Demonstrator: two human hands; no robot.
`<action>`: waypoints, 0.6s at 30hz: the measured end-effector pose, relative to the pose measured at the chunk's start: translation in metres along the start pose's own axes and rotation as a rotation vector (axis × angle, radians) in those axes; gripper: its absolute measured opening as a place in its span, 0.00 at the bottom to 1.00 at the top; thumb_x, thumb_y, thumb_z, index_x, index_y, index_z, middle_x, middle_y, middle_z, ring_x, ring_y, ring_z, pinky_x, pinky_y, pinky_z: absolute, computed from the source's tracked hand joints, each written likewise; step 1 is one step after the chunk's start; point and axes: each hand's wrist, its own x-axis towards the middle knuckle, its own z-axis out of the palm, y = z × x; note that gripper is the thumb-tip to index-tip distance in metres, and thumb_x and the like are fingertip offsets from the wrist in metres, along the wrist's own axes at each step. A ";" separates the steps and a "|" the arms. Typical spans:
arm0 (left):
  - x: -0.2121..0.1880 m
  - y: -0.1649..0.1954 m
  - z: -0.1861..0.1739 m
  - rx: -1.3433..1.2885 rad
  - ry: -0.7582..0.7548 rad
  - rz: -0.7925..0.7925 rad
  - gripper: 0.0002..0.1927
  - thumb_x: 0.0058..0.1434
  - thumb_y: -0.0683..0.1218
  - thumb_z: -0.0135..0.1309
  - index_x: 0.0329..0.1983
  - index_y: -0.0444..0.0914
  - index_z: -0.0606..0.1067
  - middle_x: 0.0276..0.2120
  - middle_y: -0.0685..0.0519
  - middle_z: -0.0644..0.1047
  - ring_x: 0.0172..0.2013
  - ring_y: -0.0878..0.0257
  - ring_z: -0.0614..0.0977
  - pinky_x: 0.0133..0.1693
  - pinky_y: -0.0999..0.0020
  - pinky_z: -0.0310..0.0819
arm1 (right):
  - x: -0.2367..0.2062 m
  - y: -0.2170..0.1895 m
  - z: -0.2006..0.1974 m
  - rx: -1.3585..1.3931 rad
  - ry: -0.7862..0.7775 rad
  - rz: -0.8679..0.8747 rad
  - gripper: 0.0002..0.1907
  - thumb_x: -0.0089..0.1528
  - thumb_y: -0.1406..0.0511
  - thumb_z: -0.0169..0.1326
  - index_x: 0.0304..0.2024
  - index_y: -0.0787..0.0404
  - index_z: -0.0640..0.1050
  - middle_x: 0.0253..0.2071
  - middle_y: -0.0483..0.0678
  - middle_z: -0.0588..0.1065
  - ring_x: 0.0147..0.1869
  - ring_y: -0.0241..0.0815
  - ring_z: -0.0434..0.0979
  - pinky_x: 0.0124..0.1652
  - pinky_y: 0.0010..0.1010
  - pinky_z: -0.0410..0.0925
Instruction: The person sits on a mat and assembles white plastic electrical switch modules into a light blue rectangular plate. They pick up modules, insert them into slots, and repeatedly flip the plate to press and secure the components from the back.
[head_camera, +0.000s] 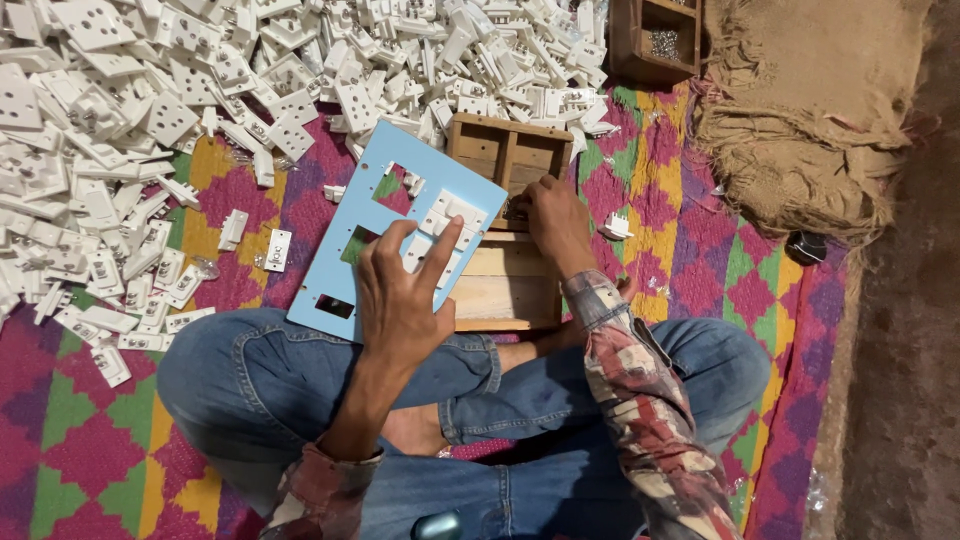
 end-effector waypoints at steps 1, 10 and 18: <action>-0.001 0.000 0.000 0.001 0.000 -0.002 0.51 0.42 0.41 0.69 0.73 0.54 0.66 0.59 0.46 0.61 0.57 0.47 0.63 0.58 0.50 0.63 | 0.000 0.000 0.000 0.007 0.012 -0.012 0.06 0.61 0.67 0.61 0.41 0.60 0.82 0.42 0.50 0.77 0.47 0.52 0.78 0.40 0.42 0.73; -0.001 0.005 0.002 -0.008 0.011 0.022 0.51 0.41 0.38 0.66 0.72 0.55 0.67 0.59 0.47 0.62 0.57 0.47 0.64 0.58 0.51 0.64 | 0.000 -0.006 -0.009 -0.005 -0.025 -0.054 0.10 0.60 0.65 0.59 0.42 0.63 0.80 0.44 0.53 0.77 0.52 0.57 0.75 0.44 0.48 0.72; 0.000 0.007 0.000 -0.054 -0.010 0.088 0.49 0.43 0.38 0.64 0.72 0.53 0.67 0.59 0.46 0.62 0.58 0.47 0.64 0.60 0.51 0.62 | 0.002 -0.004 -0.011 -0.009 -0.068 -0.130 0.12 0.56 0.69 0.58 0.42 0.66 0.76 0.45 0.57 0.76 0.52 0.60 0.73 0.48 0.48 0.70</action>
